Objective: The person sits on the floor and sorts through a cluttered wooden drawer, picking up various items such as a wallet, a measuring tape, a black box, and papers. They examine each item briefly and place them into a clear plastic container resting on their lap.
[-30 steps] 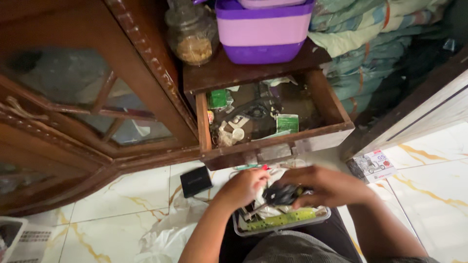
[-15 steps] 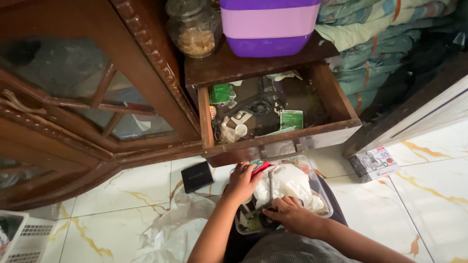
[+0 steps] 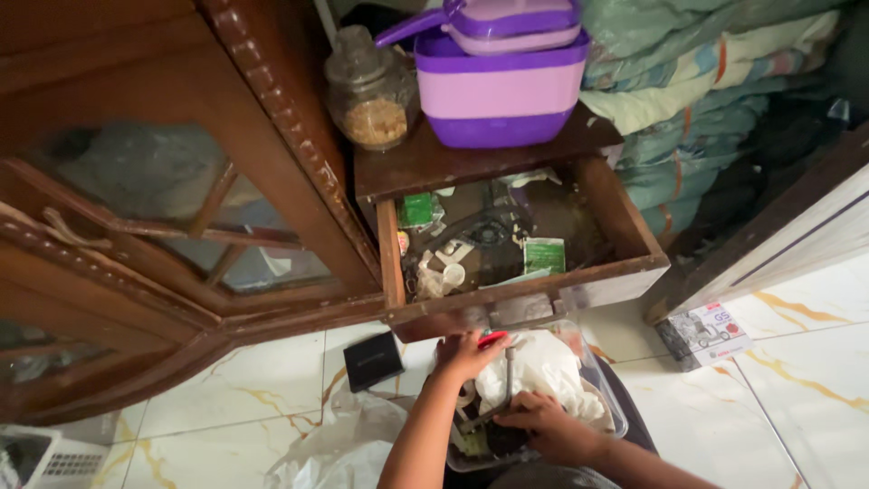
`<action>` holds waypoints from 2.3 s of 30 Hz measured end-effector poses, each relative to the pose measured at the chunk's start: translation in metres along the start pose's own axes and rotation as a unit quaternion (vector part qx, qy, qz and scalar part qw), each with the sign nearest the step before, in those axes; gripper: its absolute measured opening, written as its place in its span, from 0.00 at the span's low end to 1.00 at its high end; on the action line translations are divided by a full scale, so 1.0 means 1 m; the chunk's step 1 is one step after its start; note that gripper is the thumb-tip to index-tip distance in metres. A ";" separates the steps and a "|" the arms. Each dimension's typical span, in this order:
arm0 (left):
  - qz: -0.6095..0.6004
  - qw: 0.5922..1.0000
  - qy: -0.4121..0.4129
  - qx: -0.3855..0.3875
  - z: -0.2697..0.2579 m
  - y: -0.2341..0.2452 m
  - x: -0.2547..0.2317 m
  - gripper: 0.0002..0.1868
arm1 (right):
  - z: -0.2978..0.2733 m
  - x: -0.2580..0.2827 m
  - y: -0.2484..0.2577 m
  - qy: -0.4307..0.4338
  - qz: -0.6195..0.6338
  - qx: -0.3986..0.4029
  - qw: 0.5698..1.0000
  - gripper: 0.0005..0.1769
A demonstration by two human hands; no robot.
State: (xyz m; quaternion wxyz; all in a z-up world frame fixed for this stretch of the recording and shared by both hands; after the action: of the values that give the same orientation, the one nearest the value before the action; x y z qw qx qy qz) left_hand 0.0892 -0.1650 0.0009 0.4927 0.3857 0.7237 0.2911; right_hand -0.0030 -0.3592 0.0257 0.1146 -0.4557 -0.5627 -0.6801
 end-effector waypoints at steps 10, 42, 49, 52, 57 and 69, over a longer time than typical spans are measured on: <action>0.014 0.997 0.020 0.072 -0.036 0.018 -0.030 0.47 | -0.012 0.091 0.091 0.025 0.114 0.173 0.978 0.32; -0.235 0.954 -0.179 -0.043 -0.126 0.103 -0.077 0.29 | 0.015 0.142 0.312 0.017 -0.208 -0.349 0.913 0.12; -0.406 0.890 -0.204 -0.021 -0.159 0.111 -0.098 0.28 | -0.046 0.087 0.251 0.031 0.294 -0.410 0.863 0.09; -0.548 0.798 -0.238 0.081 -0.166 0.106 -0.085 0.29 | -0.051 0.070 0.211 0.050 0.320 -0.337 0.884 0.07; -0.567 0.786 -0.198 0.147 -0.174 0.082 -0.038 0.36 | -0.037 0.046 0.134 -0.083 0.243 -0.242 0.936 0.09; -0.064 0.990 -0.033 -0.124 -0.162 -0.009 -0.011 0.33 | -0.017 0.029 0.066 -0.147 -0.100 -0.049 0.983 0.22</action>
State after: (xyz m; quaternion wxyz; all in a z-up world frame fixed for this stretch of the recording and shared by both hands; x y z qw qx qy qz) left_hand -0.0630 -0.1861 0.0556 0.5780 0.2839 0.6888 0.3330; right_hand 0.0161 -0.3861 0.0918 -0.0609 -0.4972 -0.5822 -0.6404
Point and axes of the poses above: each hand's wrist, its own z-axis towards the middle knuckle, its own y-axis out of the back of the hand, x = y × z, the point moved 5 cm from there along z, towards the middle knuckle, and after that the axes turned 3 degrees about z, right-handed, at the moved point
